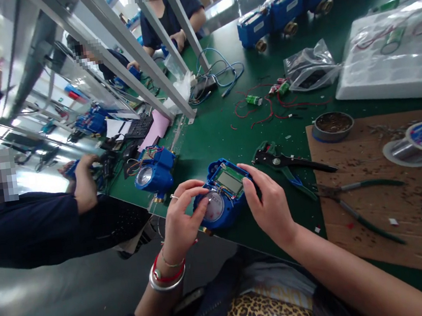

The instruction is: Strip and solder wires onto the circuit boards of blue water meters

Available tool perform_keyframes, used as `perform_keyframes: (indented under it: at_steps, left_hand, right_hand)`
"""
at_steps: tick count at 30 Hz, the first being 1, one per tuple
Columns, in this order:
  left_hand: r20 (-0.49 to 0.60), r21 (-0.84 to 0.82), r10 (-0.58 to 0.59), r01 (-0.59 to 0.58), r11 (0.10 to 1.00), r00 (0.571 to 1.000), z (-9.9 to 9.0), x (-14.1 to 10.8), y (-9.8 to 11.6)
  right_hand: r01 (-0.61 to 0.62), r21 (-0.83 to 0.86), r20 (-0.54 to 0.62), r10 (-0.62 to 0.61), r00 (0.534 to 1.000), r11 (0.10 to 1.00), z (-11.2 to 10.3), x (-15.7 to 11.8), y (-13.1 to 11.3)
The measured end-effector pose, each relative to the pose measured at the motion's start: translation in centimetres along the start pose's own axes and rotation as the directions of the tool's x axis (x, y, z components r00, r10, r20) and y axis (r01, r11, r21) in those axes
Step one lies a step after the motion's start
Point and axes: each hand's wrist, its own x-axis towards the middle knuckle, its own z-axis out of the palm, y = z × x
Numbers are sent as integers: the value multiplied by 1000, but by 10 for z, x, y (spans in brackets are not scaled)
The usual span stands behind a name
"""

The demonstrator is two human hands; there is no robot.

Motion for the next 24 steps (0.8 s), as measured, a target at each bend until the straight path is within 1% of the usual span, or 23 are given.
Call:
perform_keyframes:
  at_steps: [4, 8, 13, 16, 18, 21, 24]
  left_hand:
    - [19, -29, -11, 12, 1000, 1000, 2, 0, 2]
    - [11, -43, -21, 21, 999, 1000, 4, 1, 2]
    - [-19, -33, -36, 35, 999, 999, 6, -1, -3]
    - [-30, -45, -74, 72, 996, 997, 9, -2, -8]
    - [-39, -82, -104, 101, 992, 994, 11, -3, -12]
    - [-43, -191, -143, 132, 973, 989, 16, -4, -19]
    - [-6, -315, -201, 189, 930, 980, 21, -5, -27]
  right_hand:
    - [7, -7, -2, -7, 1000, 1000, 0, 0, 1]
    - [8, -17, -6, -8, 1000, 1000, 0, -1, 3]
    - [9, -30, -4, -9, 1000, 1000, 1, -1, 4]
    - [13, -36, -5, -13, 1000, 999, 1, 0, 4]
    - [22, -34, -3, -22, 1000, 999, 1, 0, 4]
    - [23, -23, -6, -23, 1000, 999, 1, -1, 4]
    - [15, -23, -13, -16, 1000, 1000, 3, -2, 5]
